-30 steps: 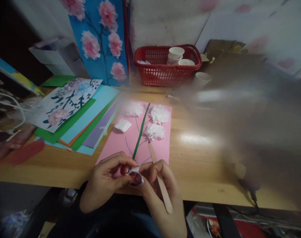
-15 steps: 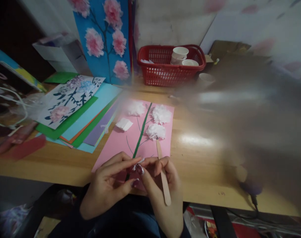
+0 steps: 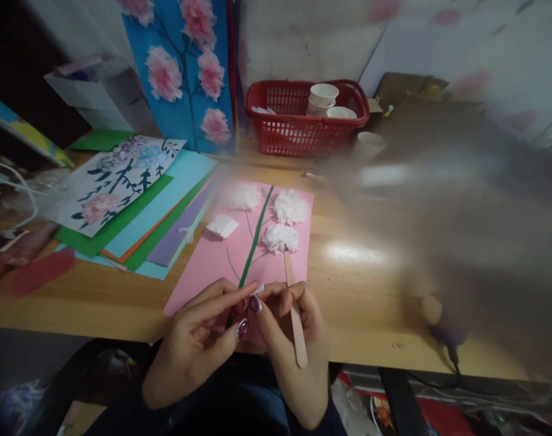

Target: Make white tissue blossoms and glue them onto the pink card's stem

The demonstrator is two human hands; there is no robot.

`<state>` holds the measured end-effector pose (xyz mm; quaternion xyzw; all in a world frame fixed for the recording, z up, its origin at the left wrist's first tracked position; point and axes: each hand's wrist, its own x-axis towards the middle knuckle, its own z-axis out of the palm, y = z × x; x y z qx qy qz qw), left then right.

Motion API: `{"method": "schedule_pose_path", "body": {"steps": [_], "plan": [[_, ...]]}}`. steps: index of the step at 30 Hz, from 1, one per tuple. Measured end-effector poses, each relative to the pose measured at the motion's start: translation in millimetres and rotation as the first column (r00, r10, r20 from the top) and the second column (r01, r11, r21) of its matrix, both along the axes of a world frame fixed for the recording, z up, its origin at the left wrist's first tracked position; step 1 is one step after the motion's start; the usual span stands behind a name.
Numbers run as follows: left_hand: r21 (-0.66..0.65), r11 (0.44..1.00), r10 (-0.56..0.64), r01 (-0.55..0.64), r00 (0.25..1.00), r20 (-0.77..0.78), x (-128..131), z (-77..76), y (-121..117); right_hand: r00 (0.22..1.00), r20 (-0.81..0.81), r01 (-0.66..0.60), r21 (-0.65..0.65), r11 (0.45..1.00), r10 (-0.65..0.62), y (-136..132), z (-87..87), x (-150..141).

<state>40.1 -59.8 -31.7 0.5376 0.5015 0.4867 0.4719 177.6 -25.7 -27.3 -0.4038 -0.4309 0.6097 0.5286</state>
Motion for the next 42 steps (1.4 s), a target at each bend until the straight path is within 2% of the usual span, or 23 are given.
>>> {"method": "schedule_pose_path", "body": {"steps": [9, 13, 21, 32, 39, 42], "plan": [[-0.048, 0.999, 0.008, -0.005, 0.997, 0.077, 1, 2.4, 1, 1.0, 0.017, 0.014, 0.024, 1.0, -0.015, -1, -0.1, 1], [-0.075, 0.993, 0.1, -0.095, 0.992, 0.073, 4, 3.9, 5, 0.999, 0.051, 0.005, 0.042, 0.999, -0.008, -3, -1.0, 0], [-0.03, 0.967, 0.253, -0.253, 0.967, 0.004, 5, 3.2, 10, 0.995, 0.096, 0.007, 0.058, 0.998, -0.012, -4, -4.8, -1], [-0.104, 0.929, 0.357, -0.354, 0.934, 0.011, 2, -0.8, 9, 0.991, 0.133, 0.026, 0.049, 0.998, -0.032, -7, -3.5, -2], [0.012, 0.904, 0.427, -0.427, 0.9, -0.09, -4, -5.8, 12, 0.991, 0.129, 0.039, 0.047, 0.998, -0.045, -6, -4.7, -1], [0.108, 0.896, 0.443, -0.431, 0.884, -0.147, -5, -4.0, 11, 0.989, 0.136, 0.049, 0.061, 0.997, -0.057, -7, -5.7, -2]]}}
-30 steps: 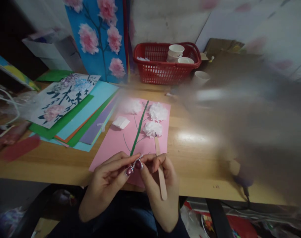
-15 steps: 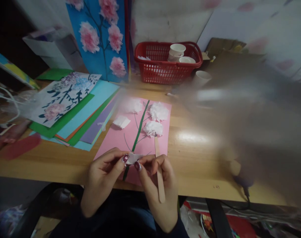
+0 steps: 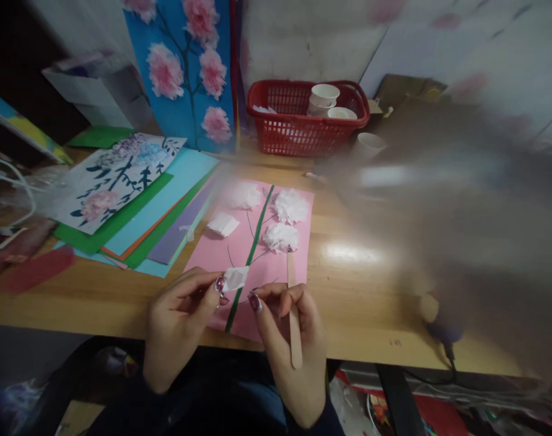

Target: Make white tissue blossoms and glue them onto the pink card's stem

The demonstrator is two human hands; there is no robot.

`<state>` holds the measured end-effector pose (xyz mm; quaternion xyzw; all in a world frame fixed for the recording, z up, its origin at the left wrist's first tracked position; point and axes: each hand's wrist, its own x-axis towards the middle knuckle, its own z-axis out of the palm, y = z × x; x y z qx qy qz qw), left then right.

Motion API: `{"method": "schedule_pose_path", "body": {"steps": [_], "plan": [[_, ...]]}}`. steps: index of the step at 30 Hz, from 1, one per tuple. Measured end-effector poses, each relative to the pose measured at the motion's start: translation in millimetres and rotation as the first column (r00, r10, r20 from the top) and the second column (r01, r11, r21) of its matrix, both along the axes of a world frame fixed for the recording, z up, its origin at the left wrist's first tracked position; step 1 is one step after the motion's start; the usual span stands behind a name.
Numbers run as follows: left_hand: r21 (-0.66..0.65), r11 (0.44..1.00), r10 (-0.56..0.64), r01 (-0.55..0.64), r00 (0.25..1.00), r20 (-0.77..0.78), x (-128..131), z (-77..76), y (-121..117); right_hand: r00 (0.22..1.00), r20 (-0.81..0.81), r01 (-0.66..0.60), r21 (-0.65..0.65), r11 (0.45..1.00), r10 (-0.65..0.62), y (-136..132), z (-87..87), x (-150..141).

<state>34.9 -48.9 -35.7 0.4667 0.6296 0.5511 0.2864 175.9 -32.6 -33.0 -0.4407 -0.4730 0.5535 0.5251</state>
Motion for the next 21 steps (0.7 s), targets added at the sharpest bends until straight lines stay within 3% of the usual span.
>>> {"method": "schedule_pose_path", "body": {"steps": [3, 6, 11, 21], "plan": [[0.089, 0.996, -0.004, 0.016, 0.991, -0.131, 3, 2.1, -3, 1.0, 0.024, 0.001, 0.011, 1.0, -0.001, -1, -2.1, -2], [0.13, 0.991, -0.028, 0.044, 0.992, -0.124, 9, 1.2, -5, 0.998, 0.067, 0.019, 0.015, 1.0, -0.02, -2, -5.3, -5], [0.012, 0.996, -0.084, 0.083, 0.986, 0.143, 17, -1.7, -5, 0.992, 0.12, 0.023, 0.055, 0.998, -0.029, -3, -9.8, -5], [-0.074, 0.996, 0.06, -0.053, 0.994, 0.095, 8, -9.1, -3, 0.983, 0.164, 0.068, 0.073, 0.995, -0.079, -3, -11.2, -5]]}}
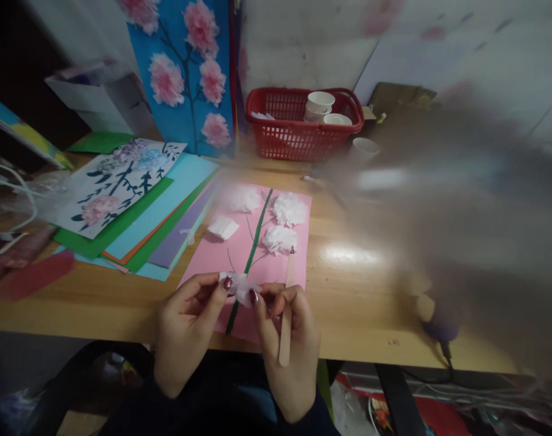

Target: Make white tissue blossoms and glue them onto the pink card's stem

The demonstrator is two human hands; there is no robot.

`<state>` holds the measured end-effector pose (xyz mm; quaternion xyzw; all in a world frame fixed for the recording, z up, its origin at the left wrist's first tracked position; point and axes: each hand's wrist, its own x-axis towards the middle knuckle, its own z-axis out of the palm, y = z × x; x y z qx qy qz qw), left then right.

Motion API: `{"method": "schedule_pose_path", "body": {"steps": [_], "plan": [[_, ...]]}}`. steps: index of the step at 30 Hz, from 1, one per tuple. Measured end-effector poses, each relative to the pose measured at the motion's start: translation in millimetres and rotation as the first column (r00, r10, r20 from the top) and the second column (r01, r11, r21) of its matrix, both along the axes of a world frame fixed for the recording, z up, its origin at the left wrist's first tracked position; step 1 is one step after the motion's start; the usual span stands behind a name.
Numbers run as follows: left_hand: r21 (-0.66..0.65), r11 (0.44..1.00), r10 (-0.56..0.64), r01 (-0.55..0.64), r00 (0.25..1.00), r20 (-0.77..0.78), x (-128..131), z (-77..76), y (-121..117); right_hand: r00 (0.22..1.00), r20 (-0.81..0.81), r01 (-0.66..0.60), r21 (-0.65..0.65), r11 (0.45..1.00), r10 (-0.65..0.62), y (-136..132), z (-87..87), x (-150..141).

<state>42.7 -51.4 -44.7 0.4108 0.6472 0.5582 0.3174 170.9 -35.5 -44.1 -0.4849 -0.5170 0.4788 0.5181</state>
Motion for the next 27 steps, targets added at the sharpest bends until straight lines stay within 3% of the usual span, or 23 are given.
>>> {"method": "schedule_pose_path", "body": {"steps": [4, 7, 9, 11, 14, 17, 21, 27], "plan": [[-0.016, 0.998, 0.065, -0.066, 0.997, -0.034, -18, -7.4, 4, 1.0, -0.003, 0.014, -0.021, 1.0, -0.014, 4, -1.7, 3], [0.01, 0.995, 0.102, -0.103, 0.96, -0.26, -36, -9.7, 8, 1.0, -0.007, 0.011, -0.029, 1.0, -0.011, 6, -4.6, 8], [0.092, 0.988, 0.155, -0.127, 0.878, -0.452, -43, -6.5, 8, 1.0, -0.02, -0.015, -0.027, 1.0, 0.014, 7, -5.8, 10], [0.124, 0.987, 0.145, -0.097, 0.865, -0.481, -41, 0.0, 5, 0.998, -0.034, -0.045, -0.019, 0.999, 0.044, 8, -5.1, 11], [-0.049, 0.986, -0.163, 0.156, 0.967, -0.195, -28, 10.4, 0, 0.995, -0.052, -0.082, 0.011, 0.997, 0.082, 8, 0.1, 10], [-0.125, 0.921, -0.352, 0.368, 0.927, 0.131, -16, 15.9, 0, 0.99, -0.075, -0.114, 0.047, 0.992, 0.118, 7, 7.4, 8], [-0.06, 0.915, -0.364, 0.398, 0.882, 0.3, -12, 17.4, 6, 0.982, -0.1, -0.152, 0.099, 0.983, 0.162, 2, 11.0, 9], [-0.087, 0.926, -0.287, 0.366, 0.836, 0.467, -16, 15.2, 5, 0.981, -0.017, -0.191, 0.136, 0.972, 0.195, -7, 4.4, 16]]}}
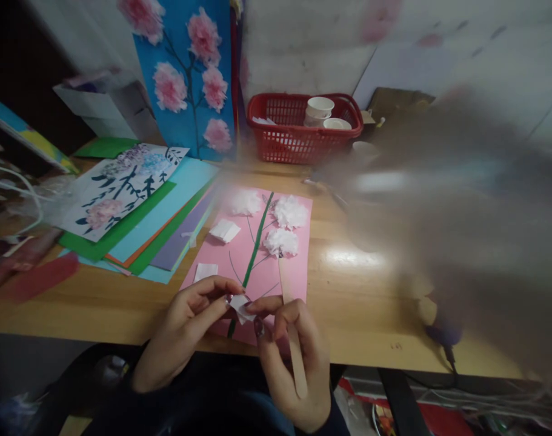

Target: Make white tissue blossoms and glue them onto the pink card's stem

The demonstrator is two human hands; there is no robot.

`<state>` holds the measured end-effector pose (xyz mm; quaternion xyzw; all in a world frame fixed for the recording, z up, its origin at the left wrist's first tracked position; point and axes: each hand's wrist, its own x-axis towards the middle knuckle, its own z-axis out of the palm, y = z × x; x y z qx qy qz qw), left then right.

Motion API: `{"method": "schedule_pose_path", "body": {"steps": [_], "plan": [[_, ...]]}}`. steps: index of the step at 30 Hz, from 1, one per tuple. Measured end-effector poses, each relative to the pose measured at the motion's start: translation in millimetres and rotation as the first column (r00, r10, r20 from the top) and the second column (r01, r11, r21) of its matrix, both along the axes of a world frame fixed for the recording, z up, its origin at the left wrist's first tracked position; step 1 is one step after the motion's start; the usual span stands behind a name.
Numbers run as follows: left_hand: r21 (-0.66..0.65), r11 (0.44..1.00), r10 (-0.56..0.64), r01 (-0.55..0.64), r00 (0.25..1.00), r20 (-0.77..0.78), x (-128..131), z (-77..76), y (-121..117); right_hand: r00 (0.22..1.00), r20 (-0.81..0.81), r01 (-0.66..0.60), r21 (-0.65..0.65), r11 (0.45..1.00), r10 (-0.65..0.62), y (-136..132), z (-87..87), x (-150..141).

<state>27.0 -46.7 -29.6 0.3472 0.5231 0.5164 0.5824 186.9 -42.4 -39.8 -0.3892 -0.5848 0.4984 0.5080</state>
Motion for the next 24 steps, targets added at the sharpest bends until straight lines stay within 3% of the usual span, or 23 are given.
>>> {"method": "schedule_pose_path", "body": {"steps": [7, 14, 24], "plan": [[0.006, 1.0, 0.018, -0.018, 0.999, 0.031, 0, 0.1, -1, 0.993, 0.11, 0.027, 0.105, 0.994, -0.039, -6, 3.2, -1], [0.065, 0.993, 0.103, -0.097, 0.991, -0.089, 10, 1.2, -2, 0.996, 0.071, 0.044, 0.033, 0.998, -0.046, -9, 1.9, 2], [0.068, 0.997, 0.051, -0.044, 0.993, -0.104, 9, 4.7, -7, 0.999, -0.027, 0.032, -0.045, 0.998, -0.033, -7, 3.2, 4]]}}
